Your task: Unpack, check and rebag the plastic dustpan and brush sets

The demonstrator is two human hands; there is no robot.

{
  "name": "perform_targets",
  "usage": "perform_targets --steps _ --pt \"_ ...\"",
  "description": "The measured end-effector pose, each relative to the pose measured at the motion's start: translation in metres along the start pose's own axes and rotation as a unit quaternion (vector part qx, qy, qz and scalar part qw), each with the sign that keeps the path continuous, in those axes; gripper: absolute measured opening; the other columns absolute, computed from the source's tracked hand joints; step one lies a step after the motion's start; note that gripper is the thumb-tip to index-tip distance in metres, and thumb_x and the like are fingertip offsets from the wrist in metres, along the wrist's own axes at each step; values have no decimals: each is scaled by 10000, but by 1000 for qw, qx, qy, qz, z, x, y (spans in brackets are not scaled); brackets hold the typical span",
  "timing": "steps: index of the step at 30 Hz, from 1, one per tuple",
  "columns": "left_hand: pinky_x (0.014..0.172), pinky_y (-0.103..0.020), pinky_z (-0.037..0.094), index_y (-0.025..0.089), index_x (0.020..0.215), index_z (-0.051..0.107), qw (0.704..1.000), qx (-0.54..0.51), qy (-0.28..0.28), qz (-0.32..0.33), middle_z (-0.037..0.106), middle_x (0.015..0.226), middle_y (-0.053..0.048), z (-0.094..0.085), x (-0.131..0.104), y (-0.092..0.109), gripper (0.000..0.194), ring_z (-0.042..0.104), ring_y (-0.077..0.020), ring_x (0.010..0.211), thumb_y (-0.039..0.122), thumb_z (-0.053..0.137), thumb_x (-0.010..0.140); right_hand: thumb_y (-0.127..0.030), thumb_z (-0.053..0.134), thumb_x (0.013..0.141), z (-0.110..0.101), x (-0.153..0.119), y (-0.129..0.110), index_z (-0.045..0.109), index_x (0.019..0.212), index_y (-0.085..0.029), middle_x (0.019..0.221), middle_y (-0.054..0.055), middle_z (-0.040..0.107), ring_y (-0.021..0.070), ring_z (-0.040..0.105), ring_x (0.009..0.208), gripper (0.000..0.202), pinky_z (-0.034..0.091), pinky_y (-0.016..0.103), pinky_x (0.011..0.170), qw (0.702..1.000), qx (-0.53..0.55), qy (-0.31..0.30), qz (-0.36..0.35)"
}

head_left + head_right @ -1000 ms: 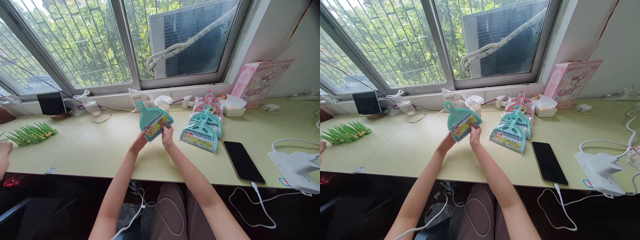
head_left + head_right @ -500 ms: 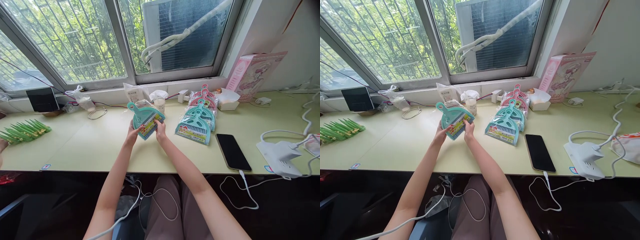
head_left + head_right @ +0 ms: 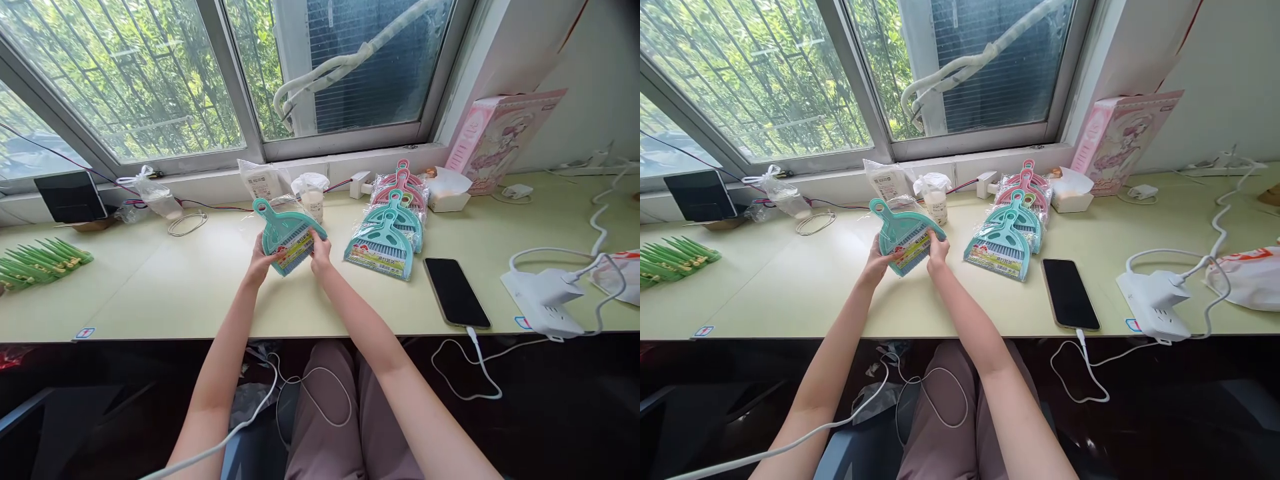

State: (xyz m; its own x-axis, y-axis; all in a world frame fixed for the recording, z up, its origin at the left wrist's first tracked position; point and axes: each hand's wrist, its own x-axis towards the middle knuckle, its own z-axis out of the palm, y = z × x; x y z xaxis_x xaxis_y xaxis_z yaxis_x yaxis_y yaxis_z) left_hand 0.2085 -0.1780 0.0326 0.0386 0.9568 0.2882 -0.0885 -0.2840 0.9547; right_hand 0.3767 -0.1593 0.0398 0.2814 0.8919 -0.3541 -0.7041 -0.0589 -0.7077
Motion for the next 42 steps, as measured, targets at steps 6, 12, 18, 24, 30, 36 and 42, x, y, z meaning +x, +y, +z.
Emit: perform_targets --steps 6,12,18,24,30,36,42 --pt "983 -388 539 259 1345 499 999 -8 42 18 665 1236 -74 -4 4 -4 897 640 -282 1178 272 943 566 -300 814 755 2 4 3 659 925 -193 933 30 769 169 702 868 254 574 245 687 991 18 -133 15" --pt "1070 -471 504 204 1328 560 997 -55 50 -14 682 1286 -123 -4 3 5 846 631 -329 1235 258 937 572 -88 838 655 5 5 14 675 835 -169 926 59 785 218 724 939 256 612 346 868 968 -7 -250 37" --pt "1190 -524 380 218 1322 638 978 -111 -110 -137 598 1452 -123 7 -10 1 655 512 -353 1390 192 852 703 -91 770 713 4 5 10 661 869 -174 958 53 784 221 731 988 207 601 382 958 980 48 -196 -1" --pt "1141 -631 377 279 1435 562 958 -140 -208 -140 434 1589 -145 9 -8 -3 756 366 -429 1475 488 828 758 -155 790 727 6 -3 2 667 880 -182 993 57 781 231 717 1055 198 581 385 994 976 53 -209 -35" --pt "1040 -490 545 181 1316 614 991 -113 -28 -72 624 1406 -160 7 0 3 653 588 -350 1309 454 829 763 -85 768 721 9 -14 9 665 844 -172 917 39 776 203 723 964 183 597 345 915 977 34 -211 -10" --pt "710 -405 655 139 1240 635 981 -43 -43 -184 715 1221 -187 8 -3 3 633 761 -328 906 355 885 700 -81 759 738 1 -2 10 661 846 -160 857 21 762 154 704 820 165 594 295 830 988 12 -156 4" --pt "738 -426 661 140 1281 624 981 -26 -78 -178 714 1217 -181 5 -4 7 624 768 -307 846 366 851 745 -42 763 710 -4 7 6 697 904 -140 869 29 768 160 706 802 227 600 324 863 981 -14 -194 28"
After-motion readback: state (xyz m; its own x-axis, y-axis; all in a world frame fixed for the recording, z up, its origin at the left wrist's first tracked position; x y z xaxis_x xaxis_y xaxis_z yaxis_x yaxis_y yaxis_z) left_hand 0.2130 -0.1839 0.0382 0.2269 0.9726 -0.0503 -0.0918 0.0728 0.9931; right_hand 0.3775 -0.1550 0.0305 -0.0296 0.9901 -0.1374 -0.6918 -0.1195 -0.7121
